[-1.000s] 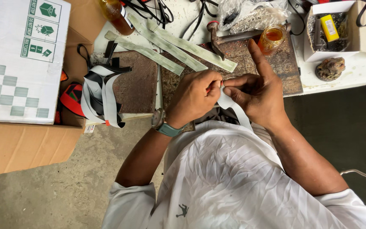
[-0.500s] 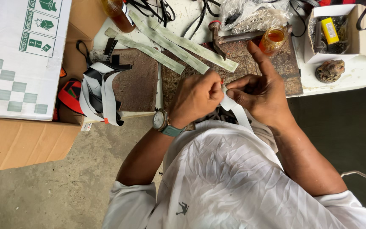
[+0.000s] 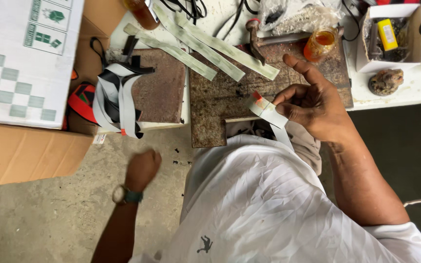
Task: The person picks up white elastic straps one at a time, applies a liquid adhesive from a jar to the strap end, and folds and presses the end over to bond it, setting finished straps on the workbench with other completed straps.
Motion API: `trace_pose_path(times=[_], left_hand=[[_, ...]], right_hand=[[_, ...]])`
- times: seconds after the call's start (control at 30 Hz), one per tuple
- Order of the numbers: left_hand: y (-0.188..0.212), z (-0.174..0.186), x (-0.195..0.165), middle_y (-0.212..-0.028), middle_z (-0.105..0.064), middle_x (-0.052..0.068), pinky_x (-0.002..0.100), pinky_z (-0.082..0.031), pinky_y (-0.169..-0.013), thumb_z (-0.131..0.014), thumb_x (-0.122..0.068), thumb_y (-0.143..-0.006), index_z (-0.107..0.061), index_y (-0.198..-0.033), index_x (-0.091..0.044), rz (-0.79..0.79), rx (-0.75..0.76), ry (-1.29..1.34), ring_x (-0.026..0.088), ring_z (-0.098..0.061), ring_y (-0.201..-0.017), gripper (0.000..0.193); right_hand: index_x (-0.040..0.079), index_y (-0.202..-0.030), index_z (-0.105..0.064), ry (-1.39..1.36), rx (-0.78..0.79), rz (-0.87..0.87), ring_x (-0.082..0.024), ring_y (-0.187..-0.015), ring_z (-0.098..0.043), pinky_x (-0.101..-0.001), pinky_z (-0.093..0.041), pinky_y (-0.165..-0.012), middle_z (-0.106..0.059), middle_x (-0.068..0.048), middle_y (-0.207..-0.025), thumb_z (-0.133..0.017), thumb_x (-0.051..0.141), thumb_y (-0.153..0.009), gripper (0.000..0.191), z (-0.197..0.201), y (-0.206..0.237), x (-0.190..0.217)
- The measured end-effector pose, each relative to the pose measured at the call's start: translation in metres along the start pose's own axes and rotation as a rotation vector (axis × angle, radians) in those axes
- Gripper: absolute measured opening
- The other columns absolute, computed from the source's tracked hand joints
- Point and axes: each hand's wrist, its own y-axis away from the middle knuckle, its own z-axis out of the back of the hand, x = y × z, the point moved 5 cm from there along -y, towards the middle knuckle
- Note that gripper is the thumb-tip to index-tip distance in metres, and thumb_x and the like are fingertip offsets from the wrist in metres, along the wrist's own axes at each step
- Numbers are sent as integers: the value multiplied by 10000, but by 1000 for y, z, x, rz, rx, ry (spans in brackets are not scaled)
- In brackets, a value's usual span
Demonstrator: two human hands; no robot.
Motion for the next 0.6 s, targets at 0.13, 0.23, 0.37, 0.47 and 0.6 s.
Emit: trace_pose_path(times=[0.13, 0.23, 0.37, 0.47, 0.6], left_hand=[[27, 34, -70, -1308, -620, 318, 473, -521, -891, -783, -185, -834, -478, -1415, 41, -368, -30, 447, 414, -664, -1121, 694], [14, 84, -149, -1153, -764, 146, 334, -599, -806, -850, -302, -857, -598, -1393, -58, -361, -311, 806, 220, -749, -960, 640], [-14, 123, -228, -1023, -740, 98, 346, -578, -775, -759, -190, -1018, -631, -1252, -89, -624, -557, 784, 217, -718, -913, 285], [-22, 116, -241, -921, -726, 58, 371, -569, -758, -711, -135, -1059, -673, -1107, -100, -722, -609, 685, 215, -711, -858, 71], [-20, 93, -199, -938, -737, 62, 349, -571, -734, -646, -99, -1051, -685, -1121, -62, -723, -660, 631, 202, -716, -841, 88]], right_hand=[[78, -1639, -293, -24, 32, 0, -109, -944, -658, -251, -550, -850, -706, -92, -1023, -684, -123, -810, 939, -17, -3, 4], [79, -1646, -318, 87, 23, -2, -115, -938, -648, -242, -518, -812, -709, -103, -1009, -700, -109, -856, 897, -33, -4, 7], [100, -1639, -278, -97, 51, -28, -77, -897, -604, -216, -501, -791, -667, -57, -996, -604, -137, -824, 910, -41, -3, 8], [124, -1651, -261, -124, 80, -34, -63, -794, -513, -199, -430, -691, -598, -23, -967, -492, -156, -777, 946, -40, 1, 10], [115, -1649, -285, -147, 193, -92, -72, -745, -469, -192, -371, -636, -563, -25, -920, -447, -159, -736, 966, -41, 9, 8]])
